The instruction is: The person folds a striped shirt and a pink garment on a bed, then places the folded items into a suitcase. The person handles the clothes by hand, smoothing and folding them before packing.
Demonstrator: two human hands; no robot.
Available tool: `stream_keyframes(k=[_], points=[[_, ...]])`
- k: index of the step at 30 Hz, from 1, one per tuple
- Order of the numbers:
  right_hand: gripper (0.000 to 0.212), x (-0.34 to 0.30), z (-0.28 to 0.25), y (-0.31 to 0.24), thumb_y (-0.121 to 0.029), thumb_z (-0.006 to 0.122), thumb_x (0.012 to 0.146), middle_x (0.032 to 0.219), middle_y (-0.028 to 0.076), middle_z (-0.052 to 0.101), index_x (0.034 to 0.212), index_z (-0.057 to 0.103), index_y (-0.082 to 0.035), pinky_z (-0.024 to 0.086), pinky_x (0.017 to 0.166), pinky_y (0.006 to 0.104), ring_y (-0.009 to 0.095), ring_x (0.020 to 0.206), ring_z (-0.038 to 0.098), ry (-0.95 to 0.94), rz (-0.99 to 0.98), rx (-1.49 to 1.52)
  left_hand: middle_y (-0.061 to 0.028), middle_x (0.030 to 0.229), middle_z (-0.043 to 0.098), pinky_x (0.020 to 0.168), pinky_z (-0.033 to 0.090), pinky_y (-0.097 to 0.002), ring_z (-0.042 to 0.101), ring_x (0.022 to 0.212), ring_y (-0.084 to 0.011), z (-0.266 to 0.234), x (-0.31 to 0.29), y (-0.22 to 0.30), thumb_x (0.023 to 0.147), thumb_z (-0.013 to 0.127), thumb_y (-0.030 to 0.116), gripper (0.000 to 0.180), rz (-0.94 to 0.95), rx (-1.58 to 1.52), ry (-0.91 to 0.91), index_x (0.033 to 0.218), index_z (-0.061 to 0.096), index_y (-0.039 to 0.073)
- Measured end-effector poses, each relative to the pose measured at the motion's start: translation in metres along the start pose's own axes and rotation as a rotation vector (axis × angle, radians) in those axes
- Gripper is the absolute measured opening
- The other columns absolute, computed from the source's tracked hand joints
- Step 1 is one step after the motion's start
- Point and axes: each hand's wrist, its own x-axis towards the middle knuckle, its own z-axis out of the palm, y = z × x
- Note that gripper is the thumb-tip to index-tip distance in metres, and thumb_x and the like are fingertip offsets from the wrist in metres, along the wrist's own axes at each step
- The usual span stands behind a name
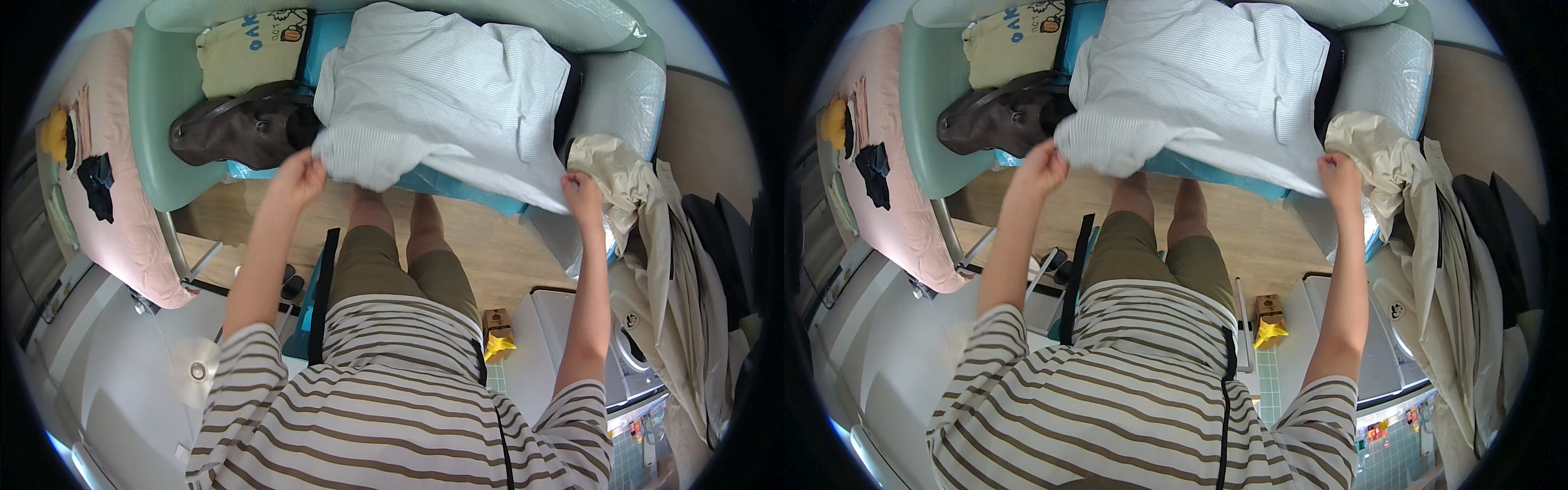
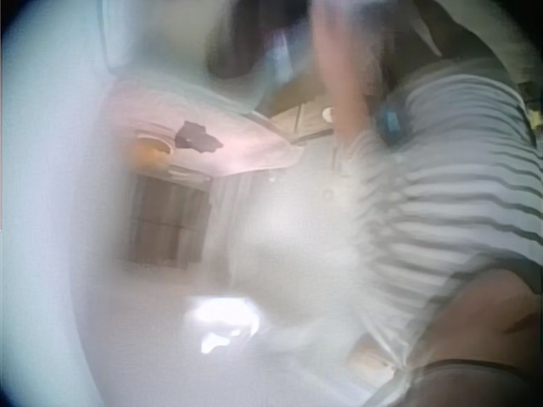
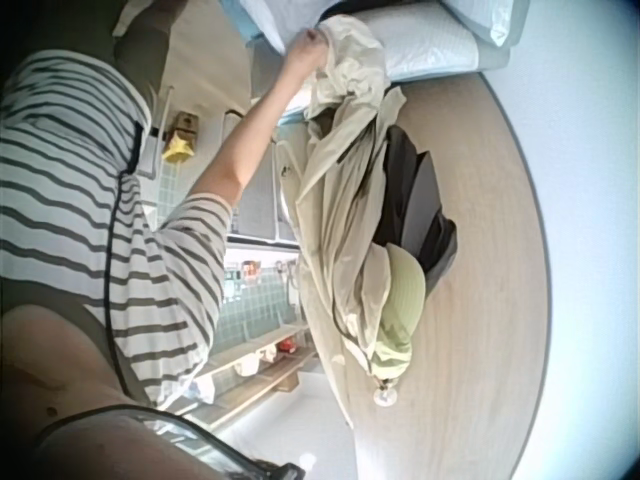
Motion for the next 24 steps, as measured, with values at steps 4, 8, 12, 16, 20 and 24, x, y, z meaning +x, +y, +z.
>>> stream_keyframes(k=[4,8,12,16,20,24], points=[[0.023,0.043,-0.011,-0.035,-0.013,0.06,0.082,0.092,0.02,0.066,0.101,0.064,-0.002,0.049,0.081,0.0432,0.036,0.089,0.063,0.344,-0.088,-0.309,-0.0195,0.113,0.06,0.097,0.048,-0.0408,0.059,0.106,-0.0289,0.149,0.017,-0.001,0.095,0.044,0.005,0.027,0.153,0.082,-0.104,0.118,0.046,-0.01],[0.028,0.072,0.018,-0.09,-0.019,0.063,0.08,0.102,0.017,0.064,0.106,0.064,-0.007,0.049,0.083,0.041,0.034,0.093,0.062,0.384,-0.139,-0.21,-0.0182,0.11,0.062,0.096,0.045,-0.0384,0.059,0.105,-0.0298,0.098,0.067,0.038,0.093,0.049,0.009,0.029,0.558,0.776,0.119,0.116,0.051,-0.007],[0.03,0.068,0.101,-0.156,-0.026,0.063,0.08,0.087,0.012,0.069,0.104,0.065,-0.007,0.052,0.074,0.0389,0.029,0.08,0.067,-0.026,-0.091,0.308,-0.0192,0.104,0.064,0.088,0.045,-0.0346,0.061,0.099,-0.0289,-0.016,0.097,0.044,0.082,0.065,0.019,0.039,0.814,1.62,0.407,0.113,0.056,-0.003],[0.05,0.06,0.162,-0.191,-0.03,0.073,0.073,0.102,0.02,0.062,0.109,0.06,0.003,0.051,0.075,0.0389,0.03,0.093,0.061,0.132,-0.331,0.217,-0.0169,0.106,0.059,0.089,0.044,-0.0381,0.055,0.101,-0.0332,-0.021,0.094,-0.001,0.073,0.075,0.024,0.047,0.869,2.136,0.575,0.111,0.057,0.002],[0.057,0.075,0.181,-0.234,-0.035,0.079,0.067,0.105,0.021,0.059,0.101,0.058,0.005,0.047,0.083,0.0404,0.033,0.102,0.056,0.215,-0.284,-0.018,-0.0145,0.103,0.057,0.085,0.043,-0.0388,0.053,0.097,-0.0314,-0.027,0.1,0.001,0.073,0.075,0.025,0.046,1.002,1.949,0.503,0.109,0.057,0.004],[0.058,0.103,0.183,-0.253,-0.04,0.082,0.062,0.098,0.016,0.062,0.094,0.059,0.002,0.048,0.081,0.0394,0.033,0.098,0.059,0.101,-0.164,-0.355,-0.0114,0.091,0.06,0.078,0.045,-0.0356,0.055,0.086,-0.027,-0.02,0.107,0.02,0.079,0.071,0.019,0.035,1.21,1.979,0.316,0.106,0.055,0.003]])
